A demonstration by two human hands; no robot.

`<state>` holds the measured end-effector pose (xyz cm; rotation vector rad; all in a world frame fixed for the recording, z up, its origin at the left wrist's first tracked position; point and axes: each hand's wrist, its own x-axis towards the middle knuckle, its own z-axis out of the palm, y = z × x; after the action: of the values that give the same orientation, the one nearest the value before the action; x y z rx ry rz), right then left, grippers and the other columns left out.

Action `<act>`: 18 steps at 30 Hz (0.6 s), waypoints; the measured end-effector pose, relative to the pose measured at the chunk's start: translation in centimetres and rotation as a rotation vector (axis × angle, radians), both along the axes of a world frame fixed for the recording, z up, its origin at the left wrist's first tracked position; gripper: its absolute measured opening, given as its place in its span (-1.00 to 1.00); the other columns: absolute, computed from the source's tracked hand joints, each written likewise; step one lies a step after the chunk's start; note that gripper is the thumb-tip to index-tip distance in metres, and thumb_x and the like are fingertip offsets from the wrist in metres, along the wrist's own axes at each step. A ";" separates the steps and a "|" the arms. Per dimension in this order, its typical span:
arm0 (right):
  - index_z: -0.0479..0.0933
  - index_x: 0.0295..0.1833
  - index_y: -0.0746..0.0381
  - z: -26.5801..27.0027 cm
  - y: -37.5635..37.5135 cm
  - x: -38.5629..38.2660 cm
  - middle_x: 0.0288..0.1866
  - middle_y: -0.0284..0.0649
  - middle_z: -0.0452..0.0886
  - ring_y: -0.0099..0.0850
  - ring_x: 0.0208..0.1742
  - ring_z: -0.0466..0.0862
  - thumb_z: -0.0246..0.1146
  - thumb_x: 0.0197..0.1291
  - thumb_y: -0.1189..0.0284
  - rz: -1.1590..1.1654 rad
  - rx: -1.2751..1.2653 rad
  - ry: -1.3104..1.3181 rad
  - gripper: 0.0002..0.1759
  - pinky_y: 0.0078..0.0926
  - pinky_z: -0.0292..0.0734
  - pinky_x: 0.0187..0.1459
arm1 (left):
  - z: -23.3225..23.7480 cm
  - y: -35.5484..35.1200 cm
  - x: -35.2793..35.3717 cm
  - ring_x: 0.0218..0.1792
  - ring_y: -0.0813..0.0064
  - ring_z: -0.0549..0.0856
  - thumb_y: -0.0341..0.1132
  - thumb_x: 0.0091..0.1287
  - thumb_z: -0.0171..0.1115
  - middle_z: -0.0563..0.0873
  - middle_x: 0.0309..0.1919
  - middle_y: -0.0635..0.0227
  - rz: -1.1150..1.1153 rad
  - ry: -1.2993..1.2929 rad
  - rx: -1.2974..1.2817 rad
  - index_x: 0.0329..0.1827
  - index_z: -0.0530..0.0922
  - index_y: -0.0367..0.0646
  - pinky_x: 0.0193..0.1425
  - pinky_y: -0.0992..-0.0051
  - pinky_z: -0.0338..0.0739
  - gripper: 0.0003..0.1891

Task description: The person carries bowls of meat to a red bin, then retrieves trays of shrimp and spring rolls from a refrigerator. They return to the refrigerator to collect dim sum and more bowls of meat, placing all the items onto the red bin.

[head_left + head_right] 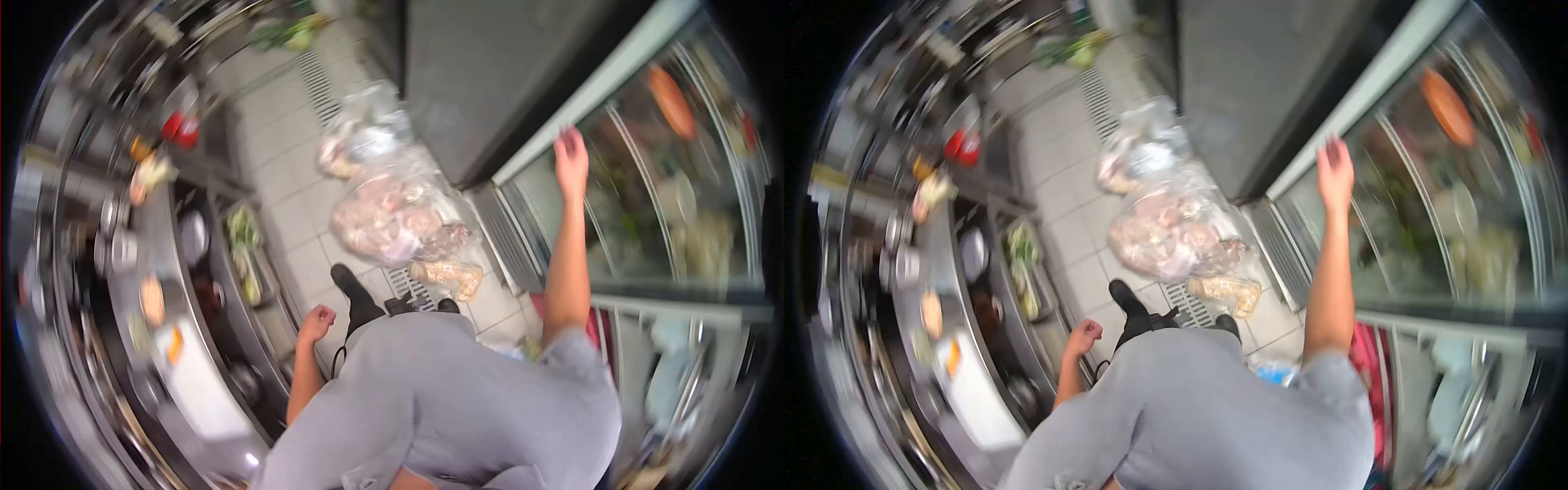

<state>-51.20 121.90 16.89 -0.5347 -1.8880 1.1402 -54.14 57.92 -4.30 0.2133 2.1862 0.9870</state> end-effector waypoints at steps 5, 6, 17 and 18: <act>0.38 0.10 0.39 12.2 -0.4 -12.1 0.04 0.03 0.50 -0.07 0.01 0.55 0.33 -0.05 0.15 -0.444 0.262 -0.179 -0.32 -0.32 0.42 0.08 | 1.6 -4.2 -14.0 -0.51 0.59 0.52 -0.28 0.21 0.15 0.58 -0.55 0.39 -0.014 0.007 0.137 -0.36 0.50 -0.26 -0.39 0.56 0.42 -0.81; 0.36 0.07 0.40 11.7 -0.2 -14.2 0.03 0.05 0.47 -0.01 -0.02 0.53 0.35 -0.08 0.11 -0.628 0.286 -0.236 -0.29 -0.26 0.43 0.05 | 2.0 -5.1 -16.4 -0.51 0.58 0.52 -0.28 0.21 0.16 0.59 -0.54 0.39 -0.062 0.059 0.098 -0.35 0.49 -0.26 -0.38 0.56 0.42 -0.81; 0.32 -0.08 0.29 13.3 -3.6 -14.8 -0.09 0.03 0.45 -0.02 -0.10 0.54 0.43 -0.30 -0.02 -0.772 0.318 -0.312 -0.22 -0.16 0.49 -0.12 | 17.5 11.2 -33.2 -0.31 0.57 0.56 -0.36 0.26 0.14 0.61 -0.37 0.31 -0.355 0.340 0.393 -0.24 0.48 -0.26 -0.16 0.56 0.45 -0.86; 0.33 -0.08 0.26 13.1 -5.5 -14.7 -0.09 0.01 0.45 -0.03 -0.12 0.54 0.42 -0.27 0.01 -0.721 0.322 -0.266 -0.27 -0.16 0.49 -0.14 | 23.0 16.4 -32.9 -0.24 0.55 0.54 -0.35 0.28 0.12 0.60 -0.31 0.28 -0.456 0.416 0.425 -0.18 0.46 -0.28 -0.09 0.55 0.43 -0.83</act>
<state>-65.92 116.38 29.99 -1.1023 -1.8051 0.3002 -87.08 74.32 18.66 1.1506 2.1014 1.1982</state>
